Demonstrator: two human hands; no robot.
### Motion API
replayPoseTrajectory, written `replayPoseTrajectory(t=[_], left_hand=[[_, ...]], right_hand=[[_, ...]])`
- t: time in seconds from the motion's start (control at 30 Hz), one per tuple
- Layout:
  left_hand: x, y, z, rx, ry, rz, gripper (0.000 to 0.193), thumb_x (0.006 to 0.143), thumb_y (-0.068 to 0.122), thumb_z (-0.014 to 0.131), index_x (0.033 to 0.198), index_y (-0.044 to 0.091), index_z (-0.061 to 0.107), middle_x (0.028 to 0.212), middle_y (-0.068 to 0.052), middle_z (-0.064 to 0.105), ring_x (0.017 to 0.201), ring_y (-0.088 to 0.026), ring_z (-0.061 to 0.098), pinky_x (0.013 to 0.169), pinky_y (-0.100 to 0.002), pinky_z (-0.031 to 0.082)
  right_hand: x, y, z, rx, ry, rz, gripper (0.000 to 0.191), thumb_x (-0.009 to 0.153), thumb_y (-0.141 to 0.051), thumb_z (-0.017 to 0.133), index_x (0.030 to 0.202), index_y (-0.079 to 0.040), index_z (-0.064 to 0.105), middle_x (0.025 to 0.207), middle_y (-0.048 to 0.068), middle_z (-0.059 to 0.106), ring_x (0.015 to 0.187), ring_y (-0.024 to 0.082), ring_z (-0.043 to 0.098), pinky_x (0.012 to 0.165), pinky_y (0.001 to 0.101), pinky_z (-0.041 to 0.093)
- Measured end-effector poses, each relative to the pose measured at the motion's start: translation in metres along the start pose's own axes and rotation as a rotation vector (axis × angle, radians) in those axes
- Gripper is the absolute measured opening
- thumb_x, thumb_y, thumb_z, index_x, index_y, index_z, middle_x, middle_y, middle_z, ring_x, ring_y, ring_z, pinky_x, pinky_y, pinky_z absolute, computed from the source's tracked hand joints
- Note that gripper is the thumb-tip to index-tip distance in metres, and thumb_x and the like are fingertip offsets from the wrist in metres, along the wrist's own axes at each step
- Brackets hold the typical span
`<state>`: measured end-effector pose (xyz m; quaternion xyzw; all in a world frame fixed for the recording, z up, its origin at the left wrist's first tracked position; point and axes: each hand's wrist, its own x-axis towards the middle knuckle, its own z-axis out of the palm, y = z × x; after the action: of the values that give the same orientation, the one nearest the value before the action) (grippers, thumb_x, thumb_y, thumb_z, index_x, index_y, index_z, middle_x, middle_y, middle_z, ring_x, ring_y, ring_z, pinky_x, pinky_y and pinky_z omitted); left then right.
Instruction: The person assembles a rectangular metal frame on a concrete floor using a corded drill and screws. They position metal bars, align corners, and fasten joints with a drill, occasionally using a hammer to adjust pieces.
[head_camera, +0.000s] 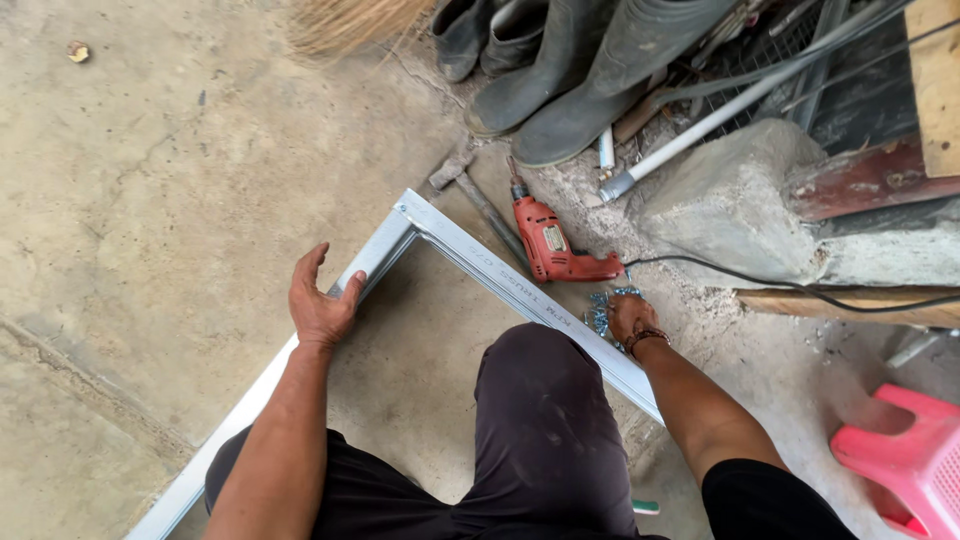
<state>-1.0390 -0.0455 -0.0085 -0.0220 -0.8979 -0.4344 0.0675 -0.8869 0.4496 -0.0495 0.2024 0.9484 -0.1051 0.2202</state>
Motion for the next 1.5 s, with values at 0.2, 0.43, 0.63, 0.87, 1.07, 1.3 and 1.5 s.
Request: replayPoseTrajectory(t=[0.2,0.43,0.63,0.87,1.07,1.3,1.5], left_hand=[[-0.011,0.026,0.007,-0.13,0.139,0.141,0.055,0.081,0.017,0.083,0.13,0.004,0.062,0.126,-0.019,0.065,0.117,-0.035,0.064,0.101,-0.041,0.052],[-0.016,0.051,0.015,-0.238,-0.037,-0.028,0.05,0.08,0.015,0.083,0.125,0.004,0.065,0.116,-0.017,0.071,0.106,-0.029,0.07,0.093,-0.039,0.055],[-0.021,0.083,0.03,-0.417,-0.085,-0.029,0.036,0.084,0.007,0.08,0.119,0.006,0.074,0.111,-0.015,0.077,0.1,-0.021,0.075,0.088,-0.033,0.061],[-0.023,0.142,0.04,-0.471,-0.2,0.033,0.034,0.086,0.009,0.079,0.119,0.004,0.073,0.104,-0.016,0.077,0.087,-0.02,0.074,0.079,-0.031,0.059],[-0.003,0.111,0.003,-0.327,-0.178,-0.204,0.023,0.084,0.011,0.078,0.106,0.003,0.078,0.087,-0.013,0.078,0.075,-0.018,0.073,0.072,-0.032,0.057],[0.018,0.058,-0.03,-0.786,0.15,-0.611,0.012,0.086,0.004,0.077,0.096,-0.002,0.078,0.078,-0.011,0.074,0.065,-0.016,0.067,0.059,-0.028,0.055],[0.027,0.028,-0.047,-1.066,0.297,-0.842,0.013,0.086,0.004,0.078,0.097,0.001,0.073,0.08,-0.008,0.073,0.067,-0.017,0.069,0.06,-0.028,0.058]], right_hand=[[0.002,-0.013,-0.014,0.105,0.06,0.097,0.027,0.087,-0.018,0.067,0.11,-0.019,0.08,0.119,0.012,0.074,0.109,0.033,0.071,0.1,0.0399,0.054],[-0.014,0.002,-0.033,0.113,0.204,0.142,0.02,0.088,-0.013,0.067,0.102,-0.015,0.082,0.105,0.014,0.078,0.098,0.029,0.075,0.091,0.0363,0.059],[-0.004,-0.05,-0.061,0.586,0.377,-0.024,0.02,0.086,-0.01,0.076,0.105,-0.005,0.074,0.097,0.014,0.079,0.088,0.018,0.075,0.08,0.0317,0.059],[0.012,-0.225,-0.1,0.976,-0.06,-0.647,0.016,0.087,-0.004,0.079,0.099,0.0,0.071,0.092,0.009,0.075,0.081,0.012,0.071,0.069,0.0255,0.058],[0.031,-0.286,-0.105,0.932,-0.365,-0.604,0.018,0.091,-0.01,0.076,0.104,0.001,0.074,0.085,0.01,0.074,0.067,0.015,0.066,0.059,0.0283,0.055],[0.051,-0.17,-0.094,-0.275,-0.154,-0.334,0.09,0.077,-0.034,0.083,0.155,-0.024,0.038,0.139,0.018,0.062,0.128,0.037,0.061,0.106,0.0495,0.05],[0.061,-0.136,-0.051,-0.287,-0.152,-0.319,0.123,0.077,-0.042,0.084,0.164,-0.038,-0.002,0.162,0.018,0.027,0.14,0.043,0.045,0.113,0.0478,0.045]])
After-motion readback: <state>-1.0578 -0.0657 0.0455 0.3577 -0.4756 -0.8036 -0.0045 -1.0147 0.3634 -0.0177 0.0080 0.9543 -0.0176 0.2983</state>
